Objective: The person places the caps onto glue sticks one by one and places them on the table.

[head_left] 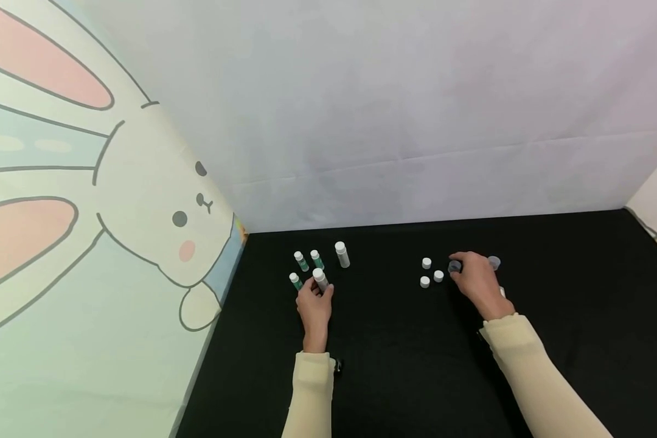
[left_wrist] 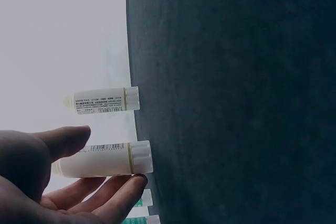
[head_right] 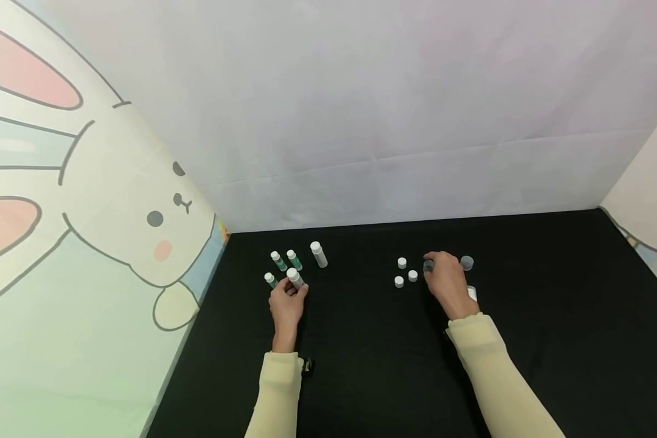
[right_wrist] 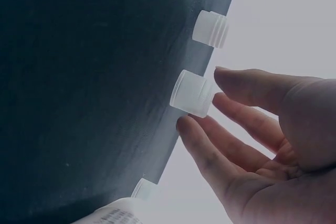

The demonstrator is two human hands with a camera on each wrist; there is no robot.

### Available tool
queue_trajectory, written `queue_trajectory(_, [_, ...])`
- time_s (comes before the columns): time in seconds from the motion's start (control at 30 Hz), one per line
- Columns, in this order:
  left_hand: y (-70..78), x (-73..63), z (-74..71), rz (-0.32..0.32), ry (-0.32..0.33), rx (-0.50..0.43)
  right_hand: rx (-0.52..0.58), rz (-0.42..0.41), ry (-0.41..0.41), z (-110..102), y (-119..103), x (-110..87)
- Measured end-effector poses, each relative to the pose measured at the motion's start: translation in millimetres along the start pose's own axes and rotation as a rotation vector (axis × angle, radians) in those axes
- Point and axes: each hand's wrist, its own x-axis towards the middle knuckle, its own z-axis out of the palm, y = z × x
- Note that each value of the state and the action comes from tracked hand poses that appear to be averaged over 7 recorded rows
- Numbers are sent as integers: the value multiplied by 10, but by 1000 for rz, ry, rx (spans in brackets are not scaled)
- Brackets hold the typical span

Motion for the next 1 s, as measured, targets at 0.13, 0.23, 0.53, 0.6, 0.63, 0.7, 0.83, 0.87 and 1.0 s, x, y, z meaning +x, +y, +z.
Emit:
queue_trajectory(0.13, [-2, 12, 7, 4, 5, 4, -4, 6, -11, 14, 7, 18])
queue_trajectory(0.23, [-5, 14, 8, 12, 13, 8, 1, 12, -12, 27, 1, 24])
queue_trajectory(0.53, [-36, 44, 25, 22, 28, 23, -4, -21, 30, 42, 9, 14])
queue_trajectory(0.6, [-45, 48, 27, 30, 31, 24, -5, -19, 36, 40, 5, 15])
queue_trajectory(0.63, [-48, 47, 27, 35, 32, 25, -6, -15, 37, 39, 5, 16])
queue_trajectory(0.7, [-57, 45, 26, 41, 34, 22, -7, -8, 34, 37, 7, 16])
queue_trajectory(0.83, [-58, 34, 20, 53, 39, 23, -1, -6, 34, 32, 11, 6])
queue_trajectory(0.87, [-56, 30, 18, 54, 38, 22, 1, -9, 36, 29, 13, 1])
queue_trajectory(1.0, [-38, 9, 13, 57, 34, 24, 9, -21, 42, 13, 12, -23])
